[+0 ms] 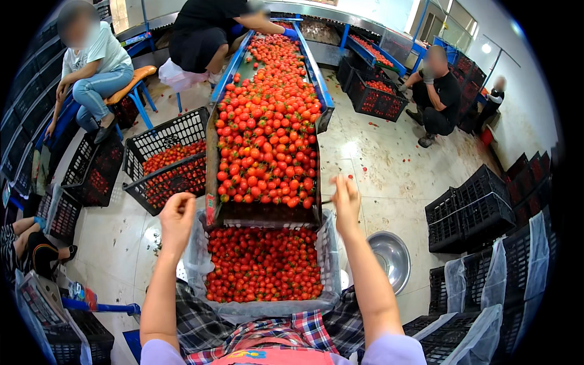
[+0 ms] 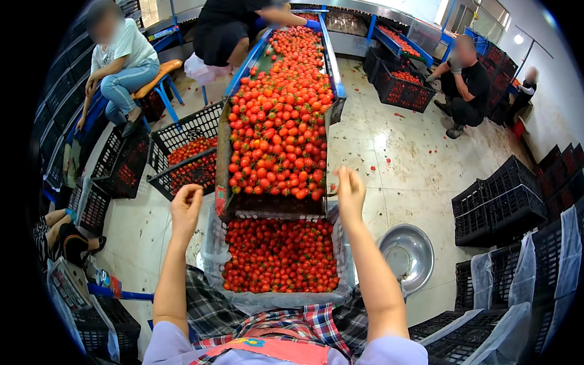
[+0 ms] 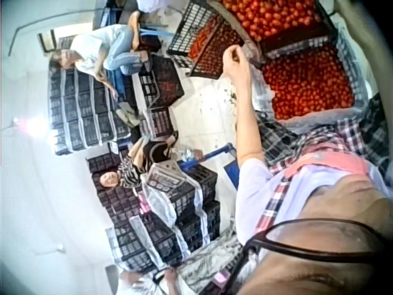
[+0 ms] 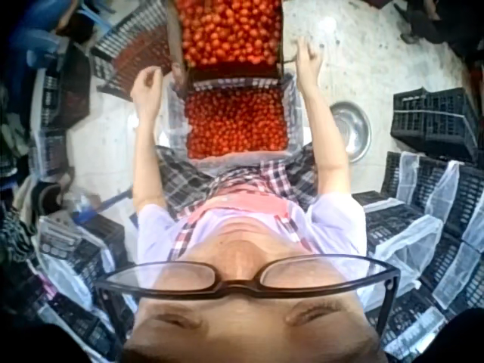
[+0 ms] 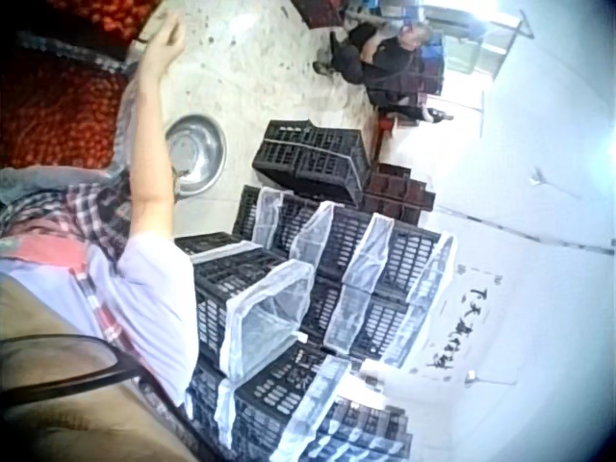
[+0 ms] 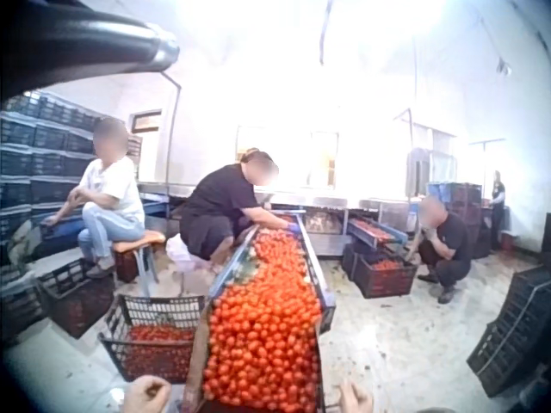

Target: The person sorts small red tomatoes from a conveyor belt into a plastic crate by hand, occasionally picking out specific tomatoes and moving the crates.

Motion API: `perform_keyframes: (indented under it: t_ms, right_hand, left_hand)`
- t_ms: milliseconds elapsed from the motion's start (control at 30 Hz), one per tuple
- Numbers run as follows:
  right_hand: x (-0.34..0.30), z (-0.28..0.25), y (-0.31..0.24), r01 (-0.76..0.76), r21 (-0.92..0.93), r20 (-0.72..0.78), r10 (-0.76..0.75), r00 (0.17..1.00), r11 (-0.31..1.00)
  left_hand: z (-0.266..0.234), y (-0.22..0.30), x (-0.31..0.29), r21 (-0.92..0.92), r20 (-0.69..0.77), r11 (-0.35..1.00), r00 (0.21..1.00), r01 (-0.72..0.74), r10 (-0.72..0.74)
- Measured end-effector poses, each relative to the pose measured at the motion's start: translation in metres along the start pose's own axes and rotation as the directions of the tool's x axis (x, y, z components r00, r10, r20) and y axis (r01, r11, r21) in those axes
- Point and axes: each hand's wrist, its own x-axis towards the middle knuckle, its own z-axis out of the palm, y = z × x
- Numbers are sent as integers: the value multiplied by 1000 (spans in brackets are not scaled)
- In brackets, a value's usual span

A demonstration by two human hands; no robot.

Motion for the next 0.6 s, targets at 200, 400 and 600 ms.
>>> perform_keyframes:
  t_ms: [200, 400, 600]
  right_hand:
    - [-68, -15, 20, 39, -19, -36, -39, 999, 999]
    - [-77, -13, 30, 37, -13, -110, -39, 993, 999]
    - [-81, -12, 30, 1, 46, -133, 5, 991, 999]
  left_hand:
    - [140, 78, 68, 198, 219, 827, 846, -527, 486]
    - [218, 74, 111, 575, 240, 664, 874, -479, 422]
    - [230, 94, 116, 756, 314, 575, 944, -312, 99]
